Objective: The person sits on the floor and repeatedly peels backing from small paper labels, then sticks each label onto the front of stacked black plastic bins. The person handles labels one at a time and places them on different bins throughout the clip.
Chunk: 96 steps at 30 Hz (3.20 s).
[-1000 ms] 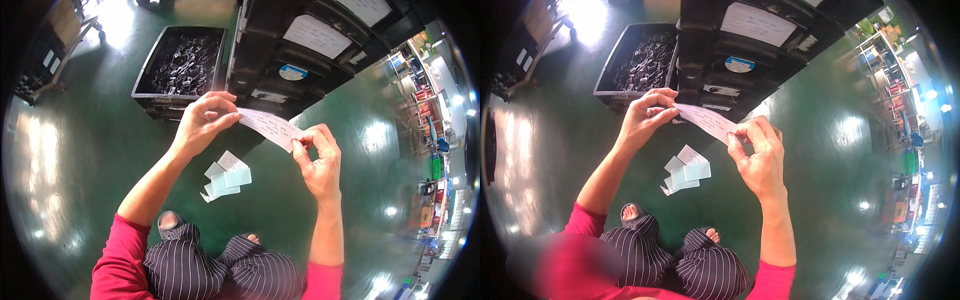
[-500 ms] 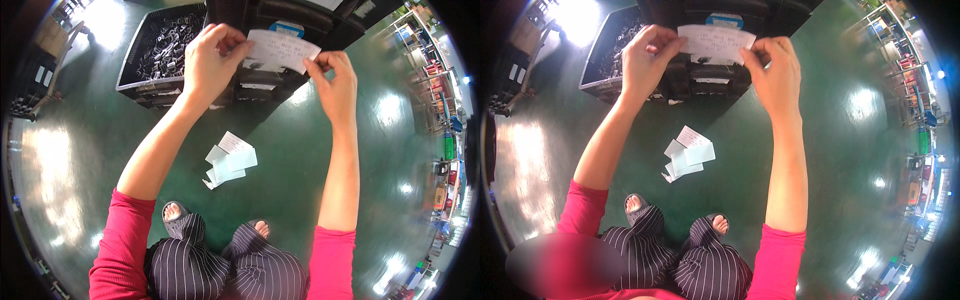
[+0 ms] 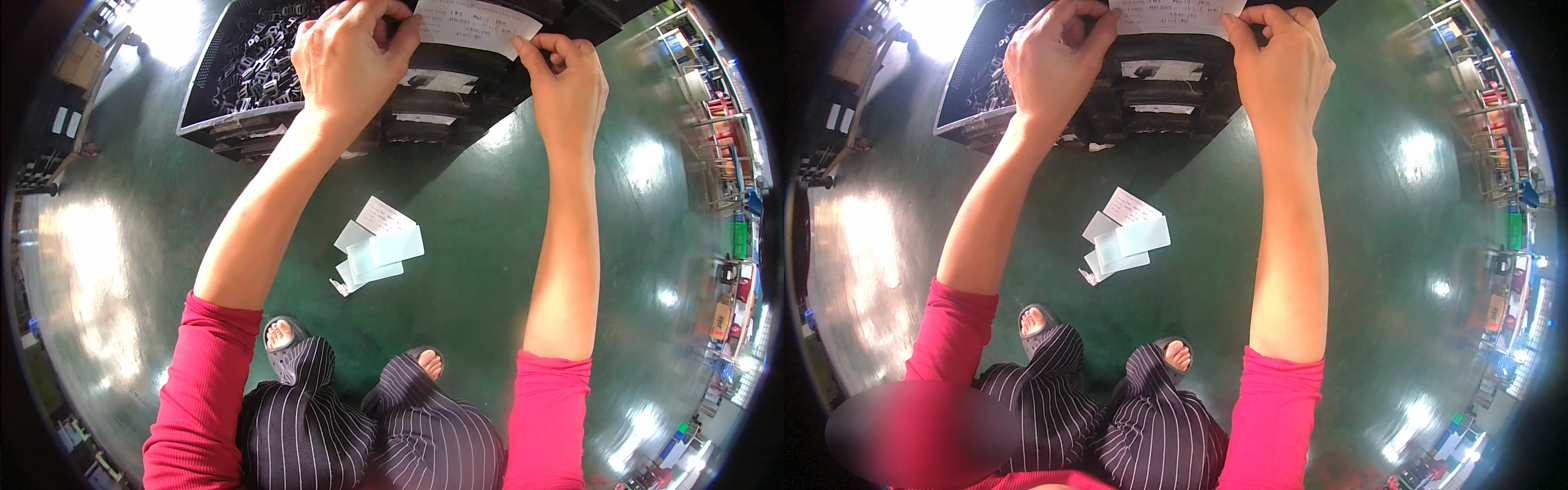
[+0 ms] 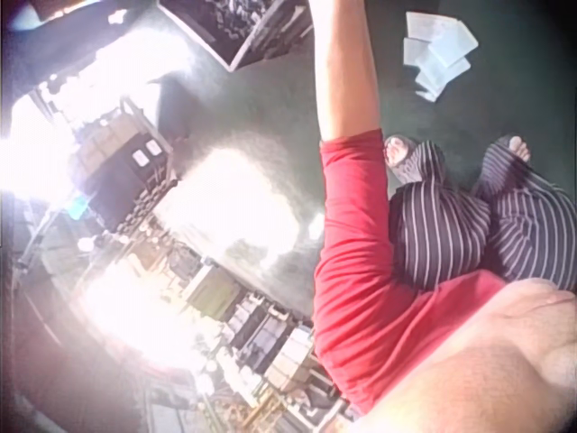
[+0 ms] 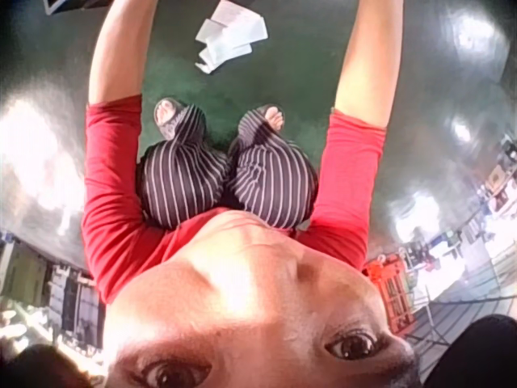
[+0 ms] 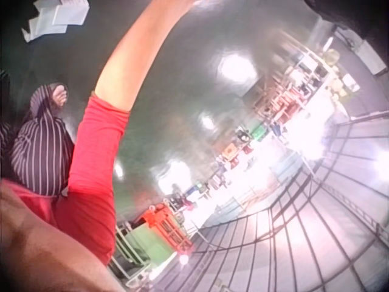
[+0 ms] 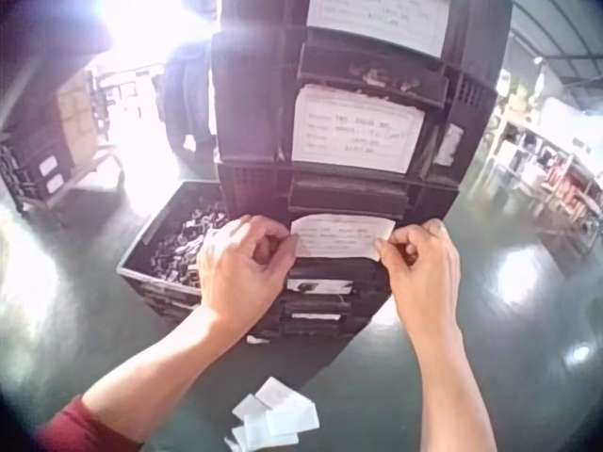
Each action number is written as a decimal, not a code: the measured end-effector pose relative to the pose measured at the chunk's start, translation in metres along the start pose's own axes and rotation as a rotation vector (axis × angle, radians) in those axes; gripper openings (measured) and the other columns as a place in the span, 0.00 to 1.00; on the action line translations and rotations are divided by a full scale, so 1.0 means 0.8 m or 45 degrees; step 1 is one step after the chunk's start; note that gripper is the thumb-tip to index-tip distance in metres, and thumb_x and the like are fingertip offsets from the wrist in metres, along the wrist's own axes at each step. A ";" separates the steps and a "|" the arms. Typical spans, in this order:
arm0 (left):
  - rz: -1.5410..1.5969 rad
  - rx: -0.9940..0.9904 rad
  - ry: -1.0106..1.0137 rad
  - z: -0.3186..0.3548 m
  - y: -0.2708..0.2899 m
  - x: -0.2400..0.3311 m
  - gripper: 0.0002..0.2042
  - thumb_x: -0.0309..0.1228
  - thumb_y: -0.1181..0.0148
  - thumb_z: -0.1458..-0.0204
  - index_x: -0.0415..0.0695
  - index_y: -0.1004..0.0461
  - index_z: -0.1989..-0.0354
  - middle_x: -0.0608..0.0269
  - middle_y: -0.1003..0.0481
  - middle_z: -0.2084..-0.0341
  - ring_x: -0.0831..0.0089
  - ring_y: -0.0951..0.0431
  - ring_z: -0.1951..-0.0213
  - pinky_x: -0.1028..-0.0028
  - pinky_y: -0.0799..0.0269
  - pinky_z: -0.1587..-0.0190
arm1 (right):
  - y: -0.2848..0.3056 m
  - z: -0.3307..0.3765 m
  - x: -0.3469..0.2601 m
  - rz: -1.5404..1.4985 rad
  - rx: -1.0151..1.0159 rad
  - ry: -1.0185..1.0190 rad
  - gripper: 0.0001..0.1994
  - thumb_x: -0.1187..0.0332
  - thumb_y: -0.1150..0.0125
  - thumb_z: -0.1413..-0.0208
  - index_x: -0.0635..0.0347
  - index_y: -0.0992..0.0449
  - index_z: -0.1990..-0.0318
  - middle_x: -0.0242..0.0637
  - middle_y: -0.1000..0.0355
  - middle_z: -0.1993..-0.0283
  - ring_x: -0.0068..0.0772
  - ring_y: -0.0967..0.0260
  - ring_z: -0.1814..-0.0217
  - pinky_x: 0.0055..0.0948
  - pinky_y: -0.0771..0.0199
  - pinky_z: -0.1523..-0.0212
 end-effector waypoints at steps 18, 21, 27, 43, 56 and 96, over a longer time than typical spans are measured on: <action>-0.210 0.118 -0.125 0.004 -0.001 0.013 0.06 0.26 0.36 0.58 0.47 0.30 0.76 0.67 0.32 0.83 0.66 0.29 0.77 0.65 0.39 0.68 | -0.001 0.003 -0.003 0.040 0.146 0.069 0.13 0.56 0.30 0.55 0.55 0.19 0.71 0.30 0.35 0.74 0.27 0.37 0.73 0.28 0.34 0.68; -0.208 0.146 -0.137 0.006 -0.001 0.010 0.06 0.25 0.36 0.58 0.47 0.30 0.76 0.67 0.32 0.83 0.66 0.29 0.76 0.65 0.38 0.68 | -0.003 0.003 -0.004 0.047 0.145 0.060 0.12 0.57 0.30 0.55 0.55 0.18 0.71 0.30 0.35 0.74 0.27 0.37 0.73 0.28 0.34 0.69; -0.215 0.135 -0.140 0.003 0.000 0.015 0.07 0.25 0.37 0.58 0.47 0.30 0.76 0.67 0.33 0.83 0.66 0.29 0.76 0.65 0.39 0.68 | -0.002 0.003 -0.003 0.033 0.165 0.055 0.12 0.56 0.30 0.56 0.55 0.18 0.71 0.30 0.33 0.72 0.27 0.34 0.71 0.28 0.33 0.68; -0.268 0.181 -0.185 0.009 -0.006 0.013 0.07 0.25 0.38 0.58 0.47 0.31 0.75 0.66 0.32 0.80 0.65 0.29 0.73 0.65 0.40 0.67 | 0.002 0.016 -0.019 0.351 0.334 0.071 0.13 0.52 0.29 0.58 0.50 0.20 0.72 0.28 0.33 0.69 0.29 0.32 0.66 0.34 0.32 0.63; -0.036 0.417 -0.145 0.018 0.009 -0.008 0.27 0.24 0.29 0.63 0.38 0.36 0.54 0.54 0.32 0.63 0.61 0.30 0.64 0.63 0.34 0.58 | 0.011 0.029 0.044 -0.128 0.543 -0.208 0.59 0.47 0.20 0.71 0.69 0.55 0.38 0.55 0.51 0.42 0.49 0.49 0.39 0.46 0.42 0.41; -0.038 0.265 -0.438 -0.022 -0.010 0.000 0.58 0.13 0.28 0.74 0.47 0.60 0.32 0.32 0.69 0.35 0.34 0.62 0.33 0.49 0.47 0.36 | 0.003 -0.007 -0.003 0.156 0.311 0.188 0.64 0.58 0.23 0.62 0.66 0.76 0.32 0.63 0.60 0.32 0.56 0.55 0.29 0.49 0.46 0.34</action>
Point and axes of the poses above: each hand's wrist, its own z-axis away from the middle knuckle, its own y-axis out of the back of the hand, x = y × z, the point moved 10 cm from there along -z, towards the middle knuckle
